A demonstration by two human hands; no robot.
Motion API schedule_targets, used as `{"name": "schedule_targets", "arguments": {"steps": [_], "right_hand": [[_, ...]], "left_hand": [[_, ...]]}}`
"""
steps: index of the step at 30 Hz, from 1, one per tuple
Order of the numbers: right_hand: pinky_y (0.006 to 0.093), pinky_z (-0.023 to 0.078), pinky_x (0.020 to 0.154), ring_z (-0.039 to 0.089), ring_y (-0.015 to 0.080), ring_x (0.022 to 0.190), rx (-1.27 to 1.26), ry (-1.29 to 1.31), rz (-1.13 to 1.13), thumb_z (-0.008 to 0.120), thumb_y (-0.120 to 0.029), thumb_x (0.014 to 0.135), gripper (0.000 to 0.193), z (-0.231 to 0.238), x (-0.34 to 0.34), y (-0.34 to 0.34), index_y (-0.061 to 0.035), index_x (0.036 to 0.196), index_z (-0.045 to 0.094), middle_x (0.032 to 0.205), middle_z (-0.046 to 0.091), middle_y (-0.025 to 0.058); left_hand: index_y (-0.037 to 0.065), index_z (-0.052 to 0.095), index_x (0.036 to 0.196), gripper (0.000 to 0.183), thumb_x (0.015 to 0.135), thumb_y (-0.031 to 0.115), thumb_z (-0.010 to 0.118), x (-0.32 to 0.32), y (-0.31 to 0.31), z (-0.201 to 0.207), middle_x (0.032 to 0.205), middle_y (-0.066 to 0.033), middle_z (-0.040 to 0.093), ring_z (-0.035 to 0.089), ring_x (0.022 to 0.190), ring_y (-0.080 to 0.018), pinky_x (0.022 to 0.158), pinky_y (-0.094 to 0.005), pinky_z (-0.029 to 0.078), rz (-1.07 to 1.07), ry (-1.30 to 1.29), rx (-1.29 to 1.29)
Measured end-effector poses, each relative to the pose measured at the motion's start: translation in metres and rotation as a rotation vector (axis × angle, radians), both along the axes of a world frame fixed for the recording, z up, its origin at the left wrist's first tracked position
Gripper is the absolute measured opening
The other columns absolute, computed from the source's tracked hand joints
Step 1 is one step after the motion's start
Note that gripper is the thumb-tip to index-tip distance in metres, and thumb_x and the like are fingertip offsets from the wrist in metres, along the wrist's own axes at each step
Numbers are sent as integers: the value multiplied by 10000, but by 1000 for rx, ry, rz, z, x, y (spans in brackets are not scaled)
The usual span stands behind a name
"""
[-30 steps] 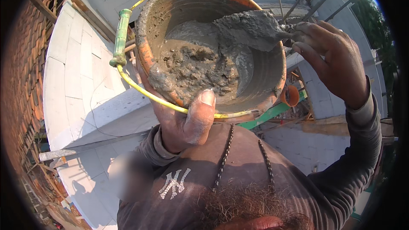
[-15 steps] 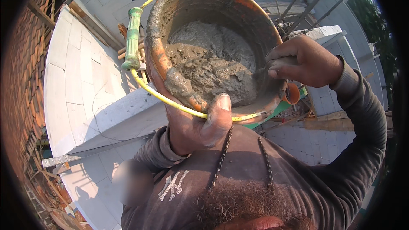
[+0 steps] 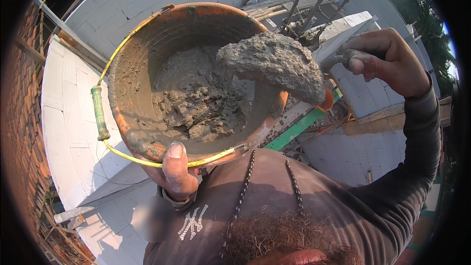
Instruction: The person applies mortar to the top of a white block wall by scooping the mixture from a bucket with a trowel and spreading it across the masonry surface and around exposed rebar.
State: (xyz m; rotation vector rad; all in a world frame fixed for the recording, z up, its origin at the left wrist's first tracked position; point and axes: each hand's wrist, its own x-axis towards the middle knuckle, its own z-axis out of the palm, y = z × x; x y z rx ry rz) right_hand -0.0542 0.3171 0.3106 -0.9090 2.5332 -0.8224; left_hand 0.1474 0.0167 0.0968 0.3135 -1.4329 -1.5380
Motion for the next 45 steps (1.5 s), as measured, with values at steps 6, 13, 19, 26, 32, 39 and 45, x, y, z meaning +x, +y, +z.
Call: {"name": "schedule_targets", "arguments": {"steps": [6,13,19,26,32,39,45], "right_hand": [[207,520,572,610,52,639,89,-69,-234,819,-400,952,442,5,-9,91,21,1080,779,749,655,2],[248,521,517,634,89,569,277,-178,-308,762,-380,987,397,-29,-78,115,16,1008,779,697,662,27],[283,561,502,679,151,546,723,-68,-174,577,-432,1068,507,-35,-156,58,16,912,755,703,704,74],[287,572,492,679,154,541,560,-128,-321,591,-481,1065,519,-32,-140,79,-1,934,740,703,706,85],[254,497,467,606,100,522,258,-153,-401,694,-460,1030,483,-23,-66,123,18,972,728,688,638,35],[300,524,671,661,125,779,69,206,-211,804,-306,932,422,-15,12,51,38,1156,707,865,665,49],[408,594,842,739,274,942,317,1131,272,798,-253,893,293,-47,1,-99,-95,1133,739,1018,750,94]], "left_hand": [[-41,536,1377,583,942,248,794,48,-55,-104,1353,-193,579,630,1194,-336,1031,-463,526,101,-21,-502],[-30,518,1362,673,906,303,884,30,-41,-76,1275,-201,595,665,1111,-354,945,-465,568,503,-105,-958],[-28,547,1353,356,1051,129,654,23,-38,-63,1303,-203,601,655,1150,-335,998,-443,567,535,-100,-1057],[-28,571,1331,373,1015,112,713,15,-34,-60,1295,-203,612,657,1156,-328,1015,-427,552,521,-61,-1037],[3,615,1277,290,1004,82,675,29,-38,-67,1302,-173,599,627,1170,-295,1034,-455,531,267,-137,-826],[-15,262,1602,791,891,45,603,-4,-6,9,1537,-266,377,460,1384,-352,1169,-509,386,-157,-34,-244],[-38,105,1668,1021,790,78,611,-25,9,40,1576,-229,335,422,1415,-306,1201,-450,350,-350,126,-45]]}}
